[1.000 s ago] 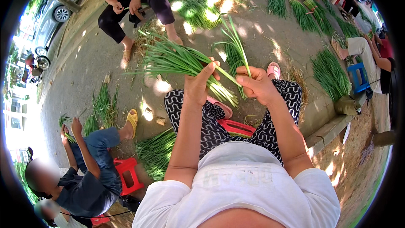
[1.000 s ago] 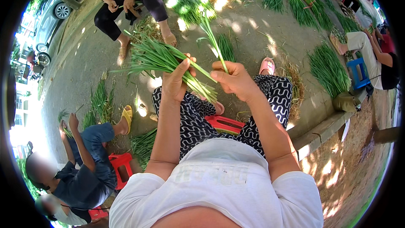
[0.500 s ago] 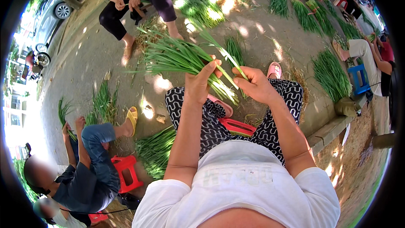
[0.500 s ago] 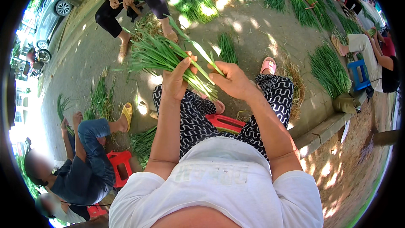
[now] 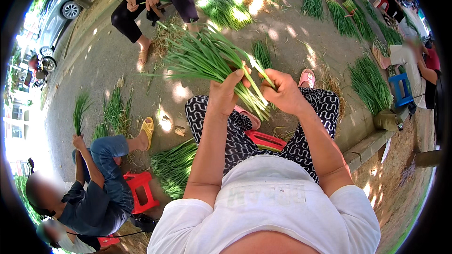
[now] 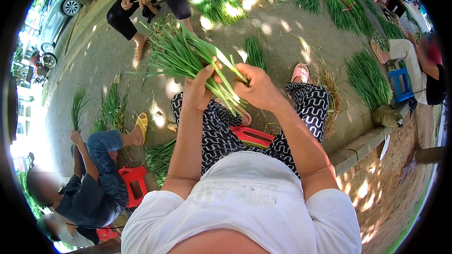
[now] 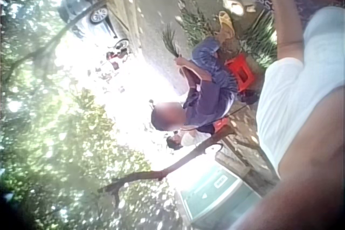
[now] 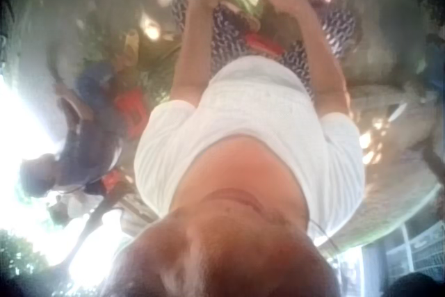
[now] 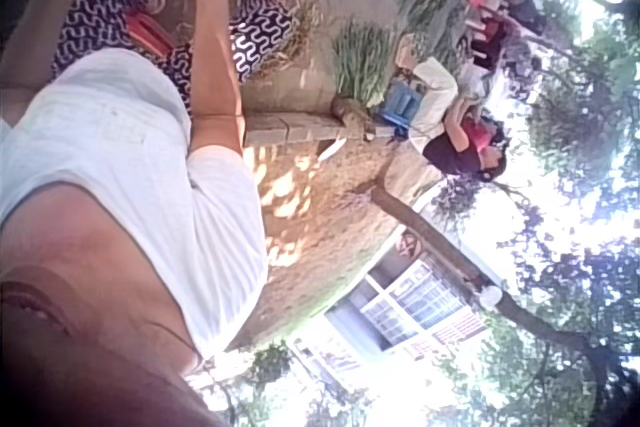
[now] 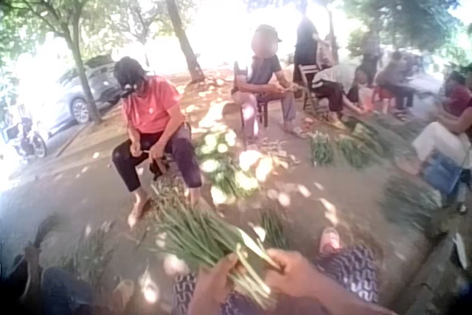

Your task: The person sorts bunches of green onions by hand, peeling off the dry outer layers and placing the cleaned onions into a pile while seated on a stool outdoors.

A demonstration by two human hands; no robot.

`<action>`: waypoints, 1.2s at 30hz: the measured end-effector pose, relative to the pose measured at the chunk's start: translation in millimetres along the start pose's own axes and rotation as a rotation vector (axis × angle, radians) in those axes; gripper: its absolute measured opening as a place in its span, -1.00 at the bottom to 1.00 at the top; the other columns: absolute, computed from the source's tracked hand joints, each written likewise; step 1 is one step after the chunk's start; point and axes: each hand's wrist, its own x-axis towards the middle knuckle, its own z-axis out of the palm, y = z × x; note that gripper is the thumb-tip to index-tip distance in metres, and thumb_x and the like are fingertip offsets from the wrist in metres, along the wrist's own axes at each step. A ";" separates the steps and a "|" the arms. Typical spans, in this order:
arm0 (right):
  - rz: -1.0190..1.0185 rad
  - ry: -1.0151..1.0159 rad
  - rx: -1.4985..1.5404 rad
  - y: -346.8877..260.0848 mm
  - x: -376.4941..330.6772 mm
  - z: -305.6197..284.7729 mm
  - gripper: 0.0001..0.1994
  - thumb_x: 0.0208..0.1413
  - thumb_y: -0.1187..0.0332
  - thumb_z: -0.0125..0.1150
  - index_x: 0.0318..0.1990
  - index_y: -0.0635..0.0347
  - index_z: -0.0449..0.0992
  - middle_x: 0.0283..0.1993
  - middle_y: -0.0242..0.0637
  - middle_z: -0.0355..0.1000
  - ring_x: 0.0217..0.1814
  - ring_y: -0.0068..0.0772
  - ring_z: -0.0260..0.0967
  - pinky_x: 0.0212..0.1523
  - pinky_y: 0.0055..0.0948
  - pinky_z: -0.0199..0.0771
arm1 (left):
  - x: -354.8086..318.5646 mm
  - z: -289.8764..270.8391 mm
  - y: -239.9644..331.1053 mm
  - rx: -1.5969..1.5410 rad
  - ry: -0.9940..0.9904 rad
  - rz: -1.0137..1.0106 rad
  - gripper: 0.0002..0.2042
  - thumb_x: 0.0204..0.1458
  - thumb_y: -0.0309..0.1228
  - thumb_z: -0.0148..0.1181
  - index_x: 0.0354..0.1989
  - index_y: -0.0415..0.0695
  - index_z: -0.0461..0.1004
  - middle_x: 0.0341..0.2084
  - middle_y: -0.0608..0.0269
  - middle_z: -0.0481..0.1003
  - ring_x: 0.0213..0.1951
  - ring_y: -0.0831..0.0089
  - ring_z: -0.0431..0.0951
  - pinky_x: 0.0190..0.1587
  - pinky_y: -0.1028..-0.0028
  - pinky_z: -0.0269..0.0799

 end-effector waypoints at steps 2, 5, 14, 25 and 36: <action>0.001 0.066 -0.004 -1.2 2.0 -0.2 -0.89 -0.14 0.55 -0.02 -0.38 0.27 0.35 -0.62 -0.48 0.12 -0.56 -0.70 0.01 -0.56 -0.57 0.10 | -1.2 -1.2 1.0 -0.047 -0.006 -0.010 -0.79 -0.10 -0.50 0.18 -0.26 -0.25 0.41 -0.44 0.18 0.47 -0.54 0.50 0.43 -0.46 0.52 0.37; 0.035 0.199 0.203 11.2 5.9 -5.8 -0.86 -0.07 0.54 0.00 -0.32 0.22 0.42 -0.64 -0.53 0.15 -0.65 -0.77 0.01 -0.66 -0.65 0.03 | -1.3 -3.8 1.7 -0.136 -0.052 -0.006 -0.79 -0.10 -0.50 0.18 -0.26 -0.25 0.41 -0.43 0.19 0.46 -0.55 0.49 0.42 -0.46 0.51 0.36; 0.312 -0.026 0.429 -13.8 -7.0 12.4 -0.86 0.01 0.34 0.16 -0.28 0.15 0.52 -0.63 -0.63 0.25 -0.70 -0.82 0.00 -0.71 -0.71 -0.02 | -3.2 -13.8 -8.9 0.001 0.159 -0.032 -0.67 -0.05 -0.54 0.07 -0.07 -0.35 0.32 -0.31 0.08 0.43 -0.47 0.46 0.39 -0.40 0.49 0.37; 0.085 0.016 -0.014 -2.4 -1.8 3.2 -0.82 -0.04 0.35 0.16 -0.27 0.19 0.52 -0.58 -0.53 0.32 -0.49 -0.77 0.13 -0.48 -0.62 0.20 | 6.3 -6.7 -18.3 0.112 0.119 -0.037 -0.80 -0.08 -0.53 0.15 -0.25 -0.23 0.35 -0.43 0.18 0.42 -0.50 0.47 0.40 -0.44 0.51 0.37; -0.016 0.070 0.035 -4.5 -5.8 5.0 -0.92 -0.01 0.51 0.06 -0.33 0.26 0.43 -0.63 -0.64 0.14 -0.58 -0.80 0.02 -0.61 -0.67 0.06 | 4.0 -4.5 -12.8 0.202 0.097 0.102 -0.77 -0.11 -0.52 0.16 -0.24 -0.32 0.41 -0.46 0.23 0.46 -0.54 0.53 0.41 -0.47 0.58 0.33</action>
